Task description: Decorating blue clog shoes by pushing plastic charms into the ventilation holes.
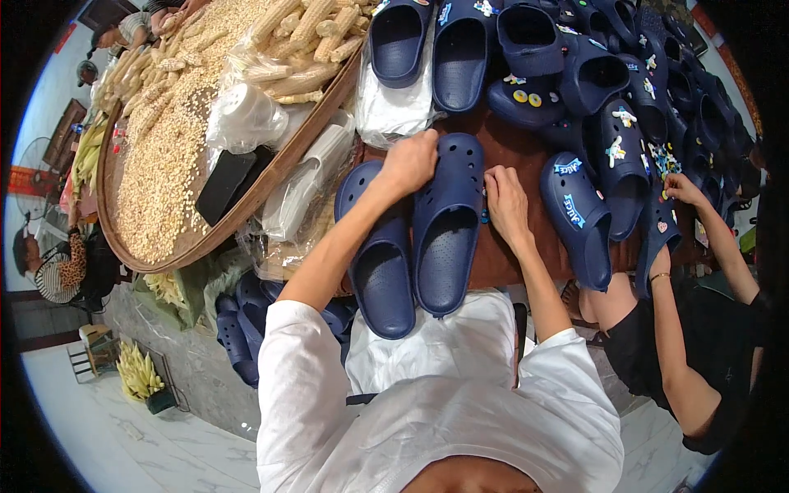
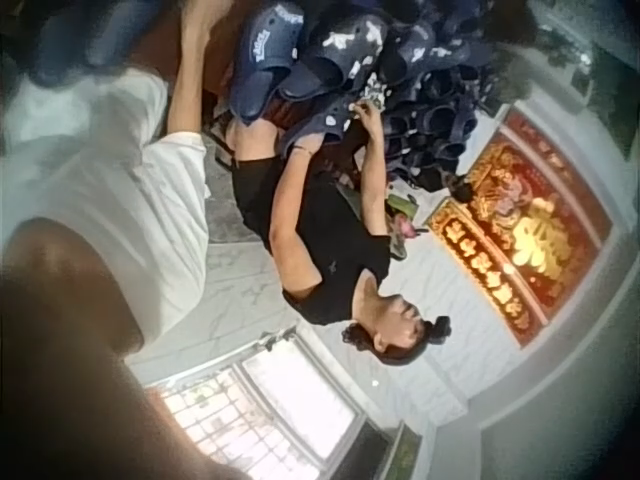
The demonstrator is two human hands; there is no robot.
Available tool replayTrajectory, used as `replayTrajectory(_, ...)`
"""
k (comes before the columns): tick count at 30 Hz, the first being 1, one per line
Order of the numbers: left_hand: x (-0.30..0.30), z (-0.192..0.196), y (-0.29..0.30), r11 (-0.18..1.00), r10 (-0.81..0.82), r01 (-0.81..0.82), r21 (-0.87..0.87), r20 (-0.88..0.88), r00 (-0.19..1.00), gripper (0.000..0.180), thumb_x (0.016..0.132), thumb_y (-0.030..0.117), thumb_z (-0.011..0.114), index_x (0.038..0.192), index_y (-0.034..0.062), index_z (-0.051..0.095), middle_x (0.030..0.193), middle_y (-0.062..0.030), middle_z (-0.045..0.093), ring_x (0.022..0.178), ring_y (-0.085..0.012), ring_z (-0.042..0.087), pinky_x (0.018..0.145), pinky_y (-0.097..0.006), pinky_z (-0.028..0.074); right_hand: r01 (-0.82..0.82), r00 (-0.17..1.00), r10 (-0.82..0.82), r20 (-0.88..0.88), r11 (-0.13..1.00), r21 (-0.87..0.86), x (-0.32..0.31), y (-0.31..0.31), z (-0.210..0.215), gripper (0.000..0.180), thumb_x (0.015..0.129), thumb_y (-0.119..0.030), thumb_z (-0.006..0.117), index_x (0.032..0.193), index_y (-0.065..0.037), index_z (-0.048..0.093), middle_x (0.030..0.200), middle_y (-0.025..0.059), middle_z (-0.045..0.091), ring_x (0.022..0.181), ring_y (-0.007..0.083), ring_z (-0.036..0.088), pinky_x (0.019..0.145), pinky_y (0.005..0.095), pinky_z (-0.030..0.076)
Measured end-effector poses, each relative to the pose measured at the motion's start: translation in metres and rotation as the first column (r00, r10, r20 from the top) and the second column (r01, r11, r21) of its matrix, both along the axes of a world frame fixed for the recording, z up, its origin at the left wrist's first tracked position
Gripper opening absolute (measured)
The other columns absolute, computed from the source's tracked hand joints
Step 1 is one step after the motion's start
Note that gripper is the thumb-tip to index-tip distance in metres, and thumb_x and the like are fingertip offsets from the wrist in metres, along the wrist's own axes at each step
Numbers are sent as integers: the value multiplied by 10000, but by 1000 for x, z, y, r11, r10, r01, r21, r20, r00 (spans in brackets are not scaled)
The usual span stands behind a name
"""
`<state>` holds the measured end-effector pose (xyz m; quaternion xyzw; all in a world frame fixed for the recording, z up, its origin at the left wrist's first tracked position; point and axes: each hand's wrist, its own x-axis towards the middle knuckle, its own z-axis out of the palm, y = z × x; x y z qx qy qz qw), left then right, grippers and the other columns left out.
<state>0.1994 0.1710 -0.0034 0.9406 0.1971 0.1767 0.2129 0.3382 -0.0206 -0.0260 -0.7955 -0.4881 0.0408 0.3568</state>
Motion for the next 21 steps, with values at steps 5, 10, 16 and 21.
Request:
replayTrajectory(5,-9,-3,1,991,54,-40,-129,109,993,186,961,155,474,926,-20,527,800,-280,628,792,-481,620,738,-563,472,16,987,-22,159,999,37,0,-4,4,156,983,-157,530,1046,-37,608,979,160,558,892,350,579,777,454,481)
replayTrajectory(10,-6,21,-8,993,67,-65,-100,19,998,210,968,198,506,927,-8,515,833,-258,638,786,-449,633,704,-539,491,22,999,-17,-44,992,128,-9,8,34,215,959,-188,598,1109,-34,618,1002,136,569,895,288,593,789,406,489)
replayTrajectory(16,14,54,-43,975,-57,106,-195,240,969,227,967,241,552,918,21,579,831,-214,627,810,-427,620,675,-495,468,-103,934,177,-312,966,239,-22,19,58,229,919,-144,667,1108,-30,607,968,94,592,841,195,604,731,314,491)
replayTrajectory(21,-4,52,-50,979,-113,141,-149,184,976,252,968,254,557,963,12,626,889,-223,650,855,-417,624,733,-480,487,38,951,38,-307,971,238,-20,4,41,180,913,-57,645,1089,-41,611,959,65,595,720,126,567,635,260,480)
